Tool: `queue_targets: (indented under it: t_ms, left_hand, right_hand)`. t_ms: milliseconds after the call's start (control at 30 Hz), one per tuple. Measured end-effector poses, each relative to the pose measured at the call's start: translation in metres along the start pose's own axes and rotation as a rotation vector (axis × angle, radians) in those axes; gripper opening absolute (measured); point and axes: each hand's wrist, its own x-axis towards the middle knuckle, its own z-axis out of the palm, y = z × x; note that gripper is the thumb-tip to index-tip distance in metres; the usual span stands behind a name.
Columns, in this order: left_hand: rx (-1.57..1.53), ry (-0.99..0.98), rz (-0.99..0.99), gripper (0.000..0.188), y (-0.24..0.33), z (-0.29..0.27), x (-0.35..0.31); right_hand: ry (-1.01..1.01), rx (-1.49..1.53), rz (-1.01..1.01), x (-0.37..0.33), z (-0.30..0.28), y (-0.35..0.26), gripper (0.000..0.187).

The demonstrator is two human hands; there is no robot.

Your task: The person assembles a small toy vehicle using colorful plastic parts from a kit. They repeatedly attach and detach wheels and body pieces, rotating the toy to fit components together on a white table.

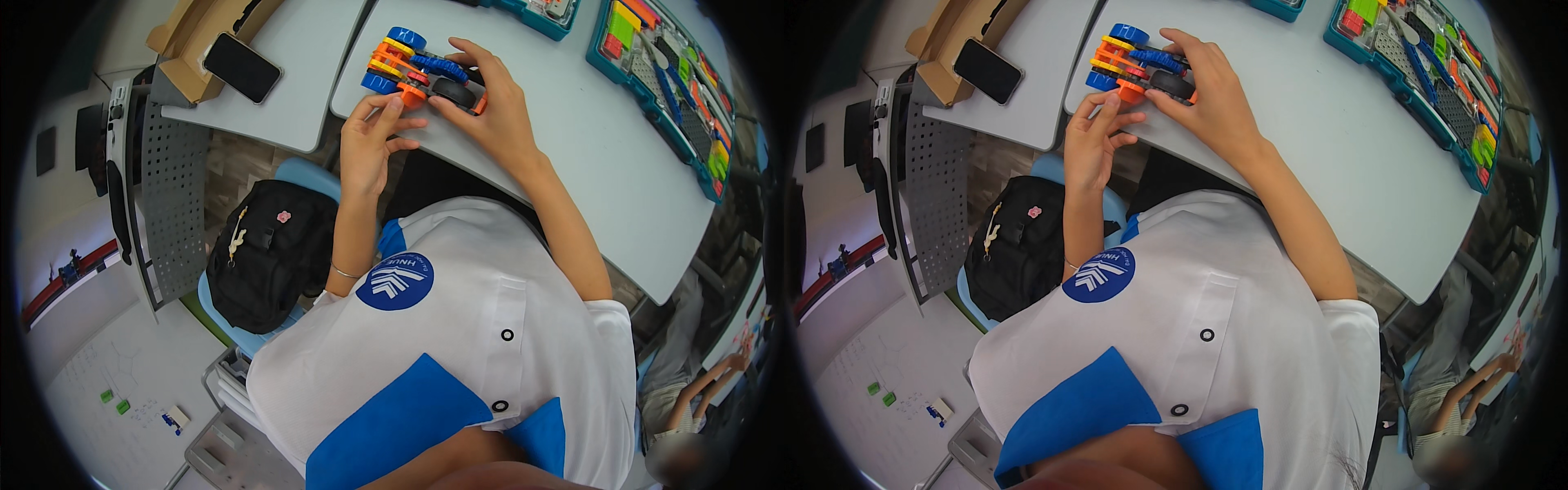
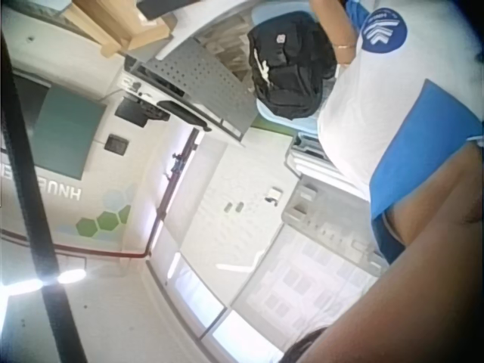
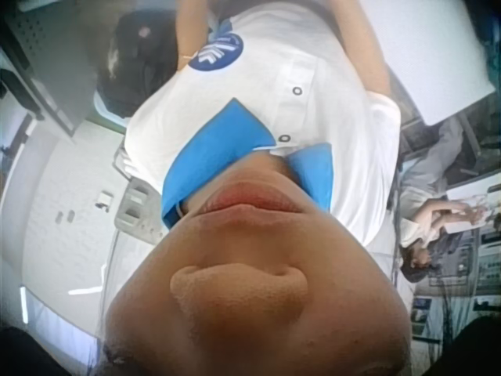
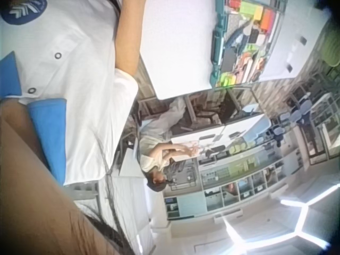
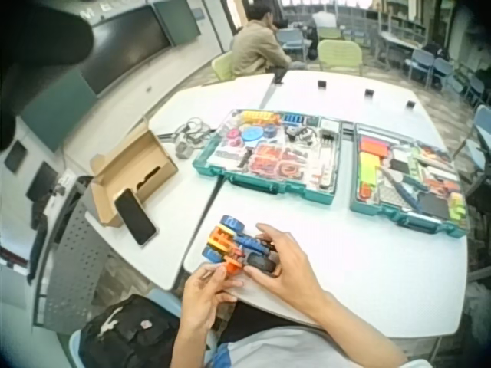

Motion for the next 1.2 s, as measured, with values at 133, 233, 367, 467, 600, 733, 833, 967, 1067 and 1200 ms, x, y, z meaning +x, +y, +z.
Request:
queue_targets:
  t_ms: [133,233,367,467,600,733,833,967,1067,1200]
  left_hand:
    - [-0.016,-0.002,-0.027,0.021,-0.004,-0.002,0.002]
    - [0.059,0.046,0.067,0.027,-0.008,0.002,0.001]
    - [0.282,0.179,0.286,0.034,-0.005,0.017,-0.006]
    - [0.443,0.216,0.464,0.034,-0.011,0.023,-0.007]
    - [0.751,0.274,0.762,0.034,-0.027,0.015,0.001]
    - [0.834,0.306,0.905,0.032,-0.031,0.009,0.006]
    - [0.870,0.334,0.960,0.029,-0.028,0.004,0.010]
    - [0.895,0.376,0.982,0.027,-0.026,-0.016,0.021]
    - [0.966,0.386,1.050,0.024,-0.021,-0.027,0.031]
    - [0.909,0.375,1.039,0.020,-0.020,-0.027,0.034]
  right_hand:
    - [-0.013,-0.017,-0.042,0.001,0.000,-0.003,0.070]
    - [-0.027,-0.011,-0.041,0.000,0.000,-0.004,0.072]
    - [-0.028,-0.023,-0.028,-0.001,0.001,-0.004,0.075]
    - [-0.033,-0.026,-0.021,-0.002,0.001,-0.005,0.072]
    - [-0.054,-0.062,-0.104,0.001,-0.001,-0.004,0.067]
    - [-0.024,-0.057,-0.104,0.000,0.004,-0.002,0.064]
    - [-0.019,-0.005,-0.050,-0.001,0.012,0.001,0.066]
    - [-0.061,0.002,-0.041,0.001,0.021,0.002,0.073]
    - [-0.094,-0.004,-0.054,0.001,0.024,0.002,0.074]
    - [-0.117,-0.009,-0.020,0.004,0.025,0.003,0.075]
